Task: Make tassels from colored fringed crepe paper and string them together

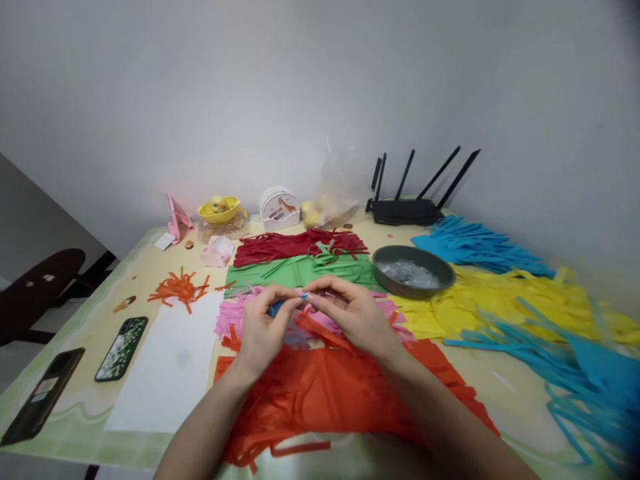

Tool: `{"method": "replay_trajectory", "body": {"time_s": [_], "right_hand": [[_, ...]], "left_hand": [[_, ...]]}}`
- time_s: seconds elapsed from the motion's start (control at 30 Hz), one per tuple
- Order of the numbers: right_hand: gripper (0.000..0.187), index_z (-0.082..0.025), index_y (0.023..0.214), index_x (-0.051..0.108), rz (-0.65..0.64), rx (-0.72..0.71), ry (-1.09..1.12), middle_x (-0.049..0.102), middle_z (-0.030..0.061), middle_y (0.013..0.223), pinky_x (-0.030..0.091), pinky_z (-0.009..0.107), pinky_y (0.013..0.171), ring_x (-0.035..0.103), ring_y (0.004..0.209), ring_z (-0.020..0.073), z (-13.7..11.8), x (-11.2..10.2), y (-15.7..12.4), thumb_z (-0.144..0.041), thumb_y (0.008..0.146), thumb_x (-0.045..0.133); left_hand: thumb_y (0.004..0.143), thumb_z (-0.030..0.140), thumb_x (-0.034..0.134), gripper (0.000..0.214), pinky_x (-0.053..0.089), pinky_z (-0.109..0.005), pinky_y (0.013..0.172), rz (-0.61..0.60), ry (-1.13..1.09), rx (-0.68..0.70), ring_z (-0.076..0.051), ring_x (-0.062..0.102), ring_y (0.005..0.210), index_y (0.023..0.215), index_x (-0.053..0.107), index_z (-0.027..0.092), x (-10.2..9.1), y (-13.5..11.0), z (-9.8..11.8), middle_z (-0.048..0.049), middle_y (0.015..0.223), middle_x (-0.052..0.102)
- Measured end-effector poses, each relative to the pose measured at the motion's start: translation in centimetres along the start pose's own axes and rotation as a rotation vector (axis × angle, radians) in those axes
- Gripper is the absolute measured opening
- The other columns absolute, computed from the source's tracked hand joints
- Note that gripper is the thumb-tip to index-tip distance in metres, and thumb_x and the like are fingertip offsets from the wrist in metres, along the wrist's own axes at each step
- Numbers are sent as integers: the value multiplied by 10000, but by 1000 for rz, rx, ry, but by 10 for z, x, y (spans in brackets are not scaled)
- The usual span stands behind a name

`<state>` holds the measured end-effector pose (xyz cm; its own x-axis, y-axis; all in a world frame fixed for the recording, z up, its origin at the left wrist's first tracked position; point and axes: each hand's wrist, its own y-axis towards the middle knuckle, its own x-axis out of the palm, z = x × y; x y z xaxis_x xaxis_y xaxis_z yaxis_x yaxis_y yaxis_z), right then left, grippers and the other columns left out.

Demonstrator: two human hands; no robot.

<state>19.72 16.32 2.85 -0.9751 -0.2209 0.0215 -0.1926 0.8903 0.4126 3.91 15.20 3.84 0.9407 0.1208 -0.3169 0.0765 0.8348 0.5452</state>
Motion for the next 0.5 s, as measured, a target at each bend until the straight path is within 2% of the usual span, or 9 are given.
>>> {"method": "replay_trajectory", "body": {"time_s": [0.17,0.3,0.37,0.5], "right_hand": [[191,-190,868,663,-5,-30,0,573,27,814,484,261,675,563,768,155,-3,2,-2,-372,815,651],[138,-192,826,631,43,-63,-22,551,14,789,464,252,671,544,742,142,-5,1,-4,-329,835,624],[124,-188,811,627,64,-72,-38,551,15,786,454,252,668,539,738,141,-4,1,-3,-311,831,625],[135,-181,841,655,54,-71,-33,543,15,778,435,253,642,519,712,138,-1,3,-1,-313,814,638]], "left_hand": [[810,210,649,62,505,-225,650,36,-18,47,-139,670,677,773,682,172,1,-2,-2,-18,725,725],[805,220,661,82,522,-230,675,-69,-129,-39,-157,691,741,852,687,159,-1,0,-1,-49,816,741],[817,217,649,101,524,-235,703,-98,-107,-36,-163,693,783,889,685,156,-2,0,0,-58,853,738],[836,181,622,48,514,-214,695,2,43,75,-134,680,753,863,657,163,-1,-4,0,-31,803,724]]}}
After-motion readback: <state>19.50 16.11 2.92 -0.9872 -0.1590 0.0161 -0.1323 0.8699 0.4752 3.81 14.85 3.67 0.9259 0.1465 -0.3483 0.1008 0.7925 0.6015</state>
